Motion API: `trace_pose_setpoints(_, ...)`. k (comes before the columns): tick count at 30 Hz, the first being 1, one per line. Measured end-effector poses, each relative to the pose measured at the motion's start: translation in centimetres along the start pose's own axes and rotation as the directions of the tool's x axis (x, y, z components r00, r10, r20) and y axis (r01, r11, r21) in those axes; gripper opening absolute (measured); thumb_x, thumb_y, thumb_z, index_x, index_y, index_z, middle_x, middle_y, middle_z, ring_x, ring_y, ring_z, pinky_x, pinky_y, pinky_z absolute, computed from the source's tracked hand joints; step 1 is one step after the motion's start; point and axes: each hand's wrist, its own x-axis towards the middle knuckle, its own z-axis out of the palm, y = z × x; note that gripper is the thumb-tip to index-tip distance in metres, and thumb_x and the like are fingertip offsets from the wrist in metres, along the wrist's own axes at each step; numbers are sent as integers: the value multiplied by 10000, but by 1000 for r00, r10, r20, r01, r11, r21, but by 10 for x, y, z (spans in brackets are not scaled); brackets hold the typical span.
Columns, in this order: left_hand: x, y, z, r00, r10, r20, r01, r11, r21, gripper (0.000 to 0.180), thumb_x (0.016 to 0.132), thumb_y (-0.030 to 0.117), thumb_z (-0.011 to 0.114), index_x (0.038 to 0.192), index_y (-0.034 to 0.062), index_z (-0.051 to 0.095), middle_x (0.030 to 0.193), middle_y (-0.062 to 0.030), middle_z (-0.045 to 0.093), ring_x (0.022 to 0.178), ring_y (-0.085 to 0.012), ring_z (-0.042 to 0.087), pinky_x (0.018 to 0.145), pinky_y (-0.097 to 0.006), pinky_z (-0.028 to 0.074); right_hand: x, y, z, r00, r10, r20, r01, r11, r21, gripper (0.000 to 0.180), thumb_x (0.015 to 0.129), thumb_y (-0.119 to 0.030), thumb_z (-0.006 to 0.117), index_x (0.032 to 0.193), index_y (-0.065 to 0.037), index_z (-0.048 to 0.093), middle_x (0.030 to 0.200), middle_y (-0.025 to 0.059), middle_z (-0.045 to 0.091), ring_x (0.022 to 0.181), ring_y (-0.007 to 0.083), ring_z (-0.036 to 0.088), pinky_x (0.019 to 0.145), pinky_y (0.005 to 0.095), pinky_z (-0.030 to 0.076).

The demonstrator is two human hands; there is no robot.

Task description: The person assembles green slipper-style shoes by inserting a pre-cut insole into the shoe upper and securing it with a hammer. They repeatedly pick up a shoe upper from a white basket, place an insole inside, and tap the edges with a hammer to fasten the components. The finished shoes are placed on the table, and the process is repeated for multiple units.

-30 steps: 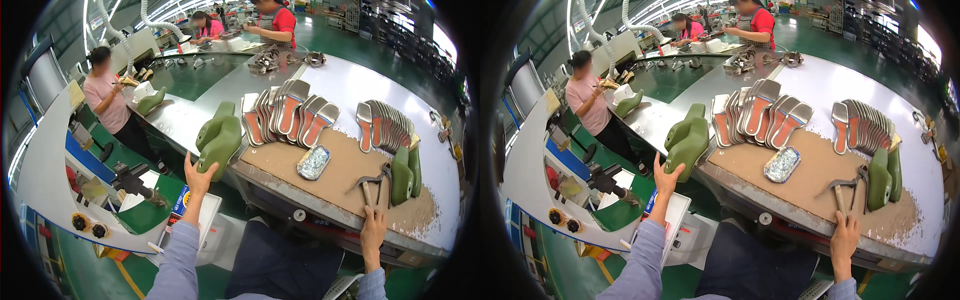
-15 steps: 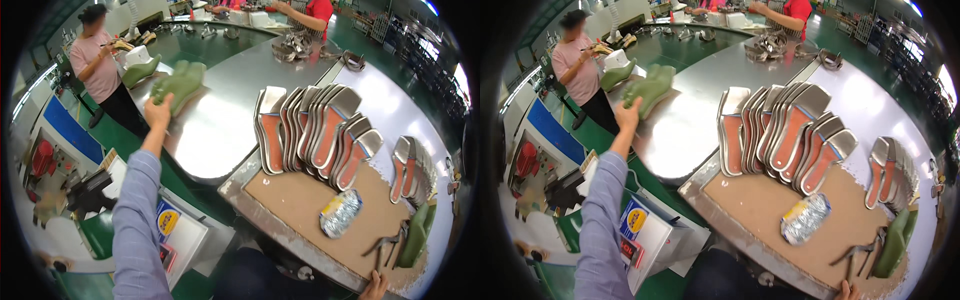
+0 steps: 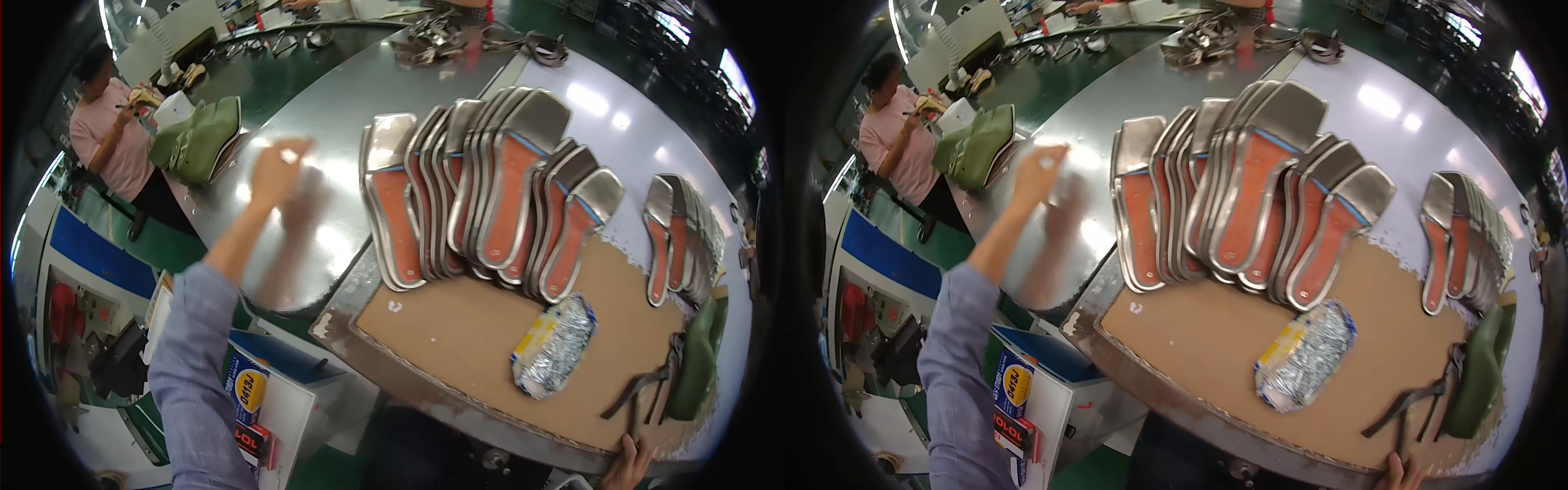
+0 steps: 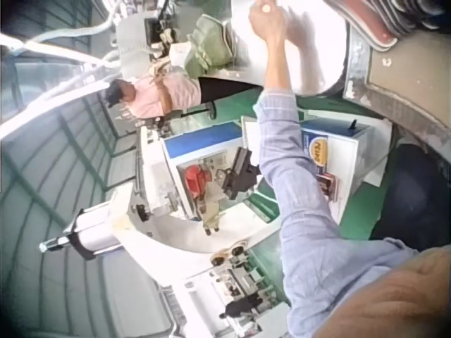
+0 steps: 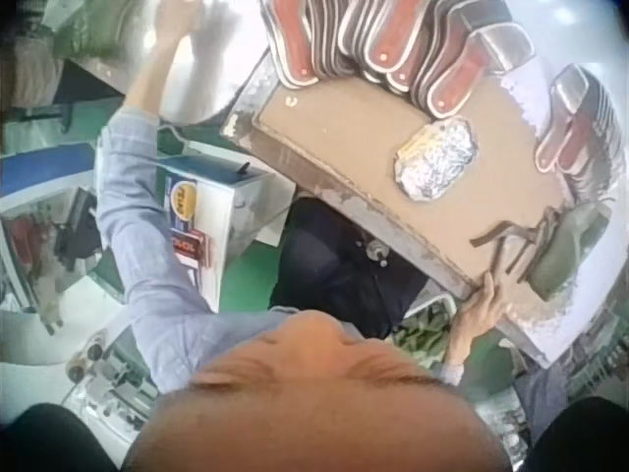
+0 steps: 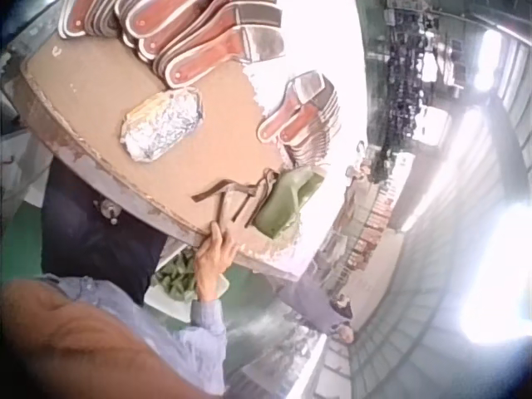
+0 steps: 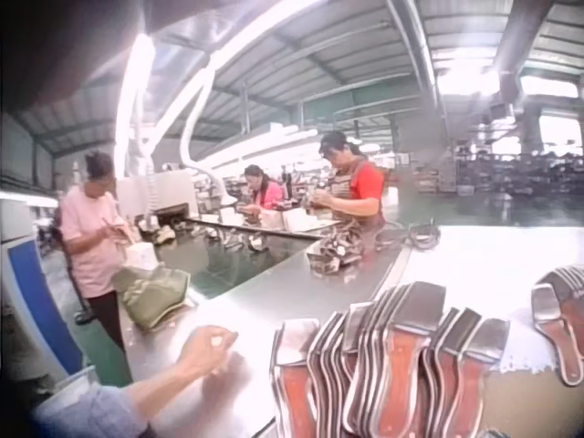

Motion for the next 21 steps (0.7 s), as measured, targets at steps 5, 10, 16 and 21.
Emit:
trace_pose_setpoints(5, -61, 60, 77, 991, 121, -63, -121, 993, 5, 374, 937, 354, 610, 1074, 18, 701, 966, -210, 711, 862, -383, 668, 800, -441, 506, -1, 4, 19, 968, 29, -249, 12, 987, 160, 354, 791, -50, 653, 1139, -104, 685, 1055, 231, 587, 895, 427, 552, 777, 524, 439)
trace_pose_setpoints(10, -84, 154, 60, 932, -271, 241, 363, 681, -636, 359, 1014, 363, 530, 1282, 127, 492, 1076, -84, 629, 991, -217, 618, 761, -403, 536, 1, 14, 4, 968, 117, -222, -17, 914, 406, 478, 837, -90, 680, 1304, -95, 581, 1108, 197, 583, 1000, 403, 557, 857, 477, 454)
trace_pose_setpoints(16, -66, 112, 53, 900, -237, 365, 435, 533, -726, 423, 981, 170, 545, 1381, 118, 417, 1220, -73, 583, 1105, -201, 600, 830, -382, 531, 27, 85, -21, 720, 512, -468, -237, 815, 528, 657, 839, -223, 759, 1366, 38, 466, 1265, 252, 569, 1141, 397, 561, 964, 464, 445)
trace_pose_setpoints(21, -54, 97, 48, 972, 24, -236, -118, 912, -394, 405, 942, 59, 602, 1337, 57, 515, 1166, -89, 638, 1075, -204, 620, 925, -327, 494, 84, 135, 19, 778, 616, -122, -354, 591, 725, 603, 875, -279, 728, 1298, 86, 504, 1154, 257, 647, 1045, 406, 632, 901, 444, 502)
